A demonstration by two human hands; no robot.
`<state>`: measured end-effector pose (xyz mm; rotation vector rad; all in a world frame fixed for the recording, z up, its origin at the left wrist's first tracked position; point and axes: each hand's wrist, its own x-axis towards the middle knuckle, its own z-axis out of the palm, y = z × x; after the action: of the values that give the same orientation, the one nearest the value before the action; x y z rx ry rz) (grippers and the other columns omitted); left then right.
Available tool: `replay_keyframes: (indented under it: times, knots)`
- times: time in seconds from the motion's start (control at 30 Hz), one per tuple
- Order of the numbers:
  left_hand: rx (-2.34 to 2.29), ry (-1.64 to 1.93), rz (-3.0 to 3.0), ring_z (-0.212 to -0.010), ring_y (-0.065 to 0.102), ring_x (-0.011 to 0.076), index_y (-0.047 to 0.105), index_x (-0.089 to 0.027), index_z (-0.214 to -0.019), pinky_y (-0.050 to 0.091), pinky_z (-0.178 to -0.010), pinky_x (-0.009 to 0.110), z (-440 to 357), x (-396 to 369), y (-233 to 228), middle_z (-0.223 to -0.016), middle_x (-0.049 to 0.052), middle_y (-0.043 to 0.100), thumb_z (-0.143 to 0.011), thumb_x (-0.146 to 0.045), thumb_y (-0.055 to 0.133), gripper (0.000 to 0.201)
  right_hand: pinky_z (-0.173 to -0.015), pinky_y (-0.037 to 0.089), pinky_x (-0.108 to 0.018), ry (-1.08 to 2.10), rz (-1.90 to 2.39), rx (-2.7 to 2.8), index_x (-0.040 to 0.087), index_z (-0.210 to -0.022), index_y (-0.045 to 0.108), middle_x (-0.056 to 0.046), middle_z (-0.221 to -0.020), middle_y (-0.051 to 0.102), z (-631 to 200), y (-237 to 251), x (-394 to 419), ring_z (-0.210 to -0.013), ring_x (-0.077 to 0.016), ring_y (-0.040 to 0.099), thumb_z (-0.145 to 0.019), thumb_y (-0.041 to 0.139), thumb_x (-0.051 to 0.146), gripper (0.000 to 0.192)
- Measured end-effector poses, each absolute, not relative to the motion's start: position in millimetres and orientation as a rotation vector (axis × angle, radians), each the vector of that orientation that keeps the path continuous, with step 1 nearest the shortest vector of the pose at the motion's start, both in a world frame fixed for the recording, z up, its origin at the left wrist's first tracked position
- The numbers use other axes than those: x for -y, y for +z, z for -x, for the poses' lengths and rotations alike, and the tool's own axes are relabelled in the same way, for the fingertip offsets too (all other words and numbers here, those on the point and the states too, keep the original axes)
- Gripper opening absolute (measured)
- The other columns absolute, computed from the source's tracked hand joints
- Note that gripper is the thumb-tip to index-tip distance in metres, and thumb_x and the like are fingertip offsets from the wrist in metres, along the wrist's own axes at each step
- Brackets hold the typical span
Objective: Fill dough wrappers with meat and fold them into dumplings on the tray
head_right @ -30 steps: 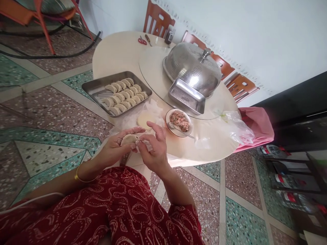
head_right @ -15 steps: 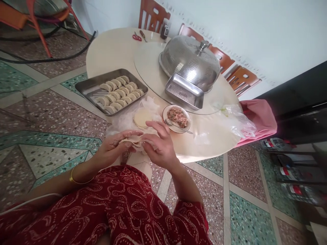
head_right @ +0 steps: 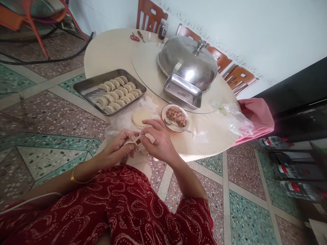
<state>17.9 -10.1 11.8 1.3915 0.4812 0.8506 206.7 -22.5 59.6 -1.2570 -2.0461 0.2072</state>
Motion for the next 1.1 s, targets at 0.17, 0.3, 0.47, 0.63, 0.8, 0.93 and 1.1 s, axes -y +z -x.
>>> replay_keyframes:
  times: [0.17,0.3,0.47,0.63,0.8,0.93,1.1]
  knots:
    - [-0.545,0.86,-1.506,-0.061,0.049,0.0078,0.041,-0.022,-0.093,0.042,-0.057,0.02,-17,10,12,-0.081,-0.003,0.053,-0.096,-0.02,0.043,0.003,-0.099,0.049,-0.05,0.337,1.295,2.03,0.024,-0.081,0.064,-0.004,-0.116,0.07,-200,58,21,-0.111,-0.0222,0.061,-0.084,0.059,0.019,0.007]
    - [-0.601,0.871,-1.511,-0.062,0.048,0.0086,0.041,-0.021,-0.092,0.042,-0.058,0.022,-17,9,11,-0.079,-0.003,0.05,-0.096,-0.025,0.042,0.006,-0.1,0.048,-0.05,0.351,1.305,2.042,0.025,-0.08,0.064,-0.003,-0.116,0.07,-194,57,21,-0.112,-0.023,0.061,-0.084,0.059,0.019,0.008]
    - [-0.658,0.872,-1.499,-0.062,0.05,0.0095,0.042,-0.022,-0.093,0.042,-0.058,0.022,-17,7,4,-0.076,-0.004,0.052,-0.096,-0.027,0.045,0.008,-0.101,0.048,-0.049,0.323,1.259,2.052,0.025,-0.083,0.064,-0.003,-0.116,0.07,-192,58,22,-0.112,-0.0218,0.061,-0.086,0.058,0.018,0.01]
    - [-0.67,0.898,-1.472,-0.062,0.051,0.0093,0.044,-0.021,-0.098,0.044,-0.059,0.022,-20,6,2,-0.076,-0.004,0.051,-0.096,-0.029,0.047,0.009,-0.101,0.048,-0.048,0.315,1.276,2.027,0.025,-0.084,0.065,-0.004,-0.118,0.069,-191,57,22,-0.113,-0.0216,0.06,-0.087,0.058,0.019,0.009]
    - [-0.625,0.957,-1.444,-0.065,0.051,0.0087,0.043,-0.022,-0.117,0.046,-0.06,0.021,-23,5,-2,-0.092,0.0,0.055,-0.094,-0.028,0.05,0.025,-0.1,0.049,-0.048,0.359,1.263,2.017,0.025,-0.085,0.066,-0.003,-0.118,0.069,-191,54,21,-0.113,-0.0213,0.06,-0.087,0.058,0.019,0.01]
    - [-0.628,0.953,-1.435,-0.067,0.051,0.0088,0.044,-0.023,-0.124,0.047,-0.059,0.02,-24,4,-4,-0.098,0.003,0.057,-0.094,-0.031,0.051,0.032,-0.102,0.049,-0.048,0.38,1.232,2.033,0.026,-0.088,0.068,-0.003,-0.121,0.068,-191,53,22,-0.116,-0.0206,0.059,-0.09,0.055,0.021,0.014]
    - [-0.647,0.917,-1.385,-0.061,0.052,0.008,0.051,-0.019,-0.114,0.045,-0.053,0.019,-24,3,6,-0.089,0.001,0.058,-0.094,-0.029,0.049,0.022,-0.11,0.042,-0.053,0.298,1.169,2.08,0.027,-0.097,0.07,-0.004,-0.139,0.058,-195,50,25,-0.132,-0.0227,0.049,-0.093,0.05,0.024,0.02]
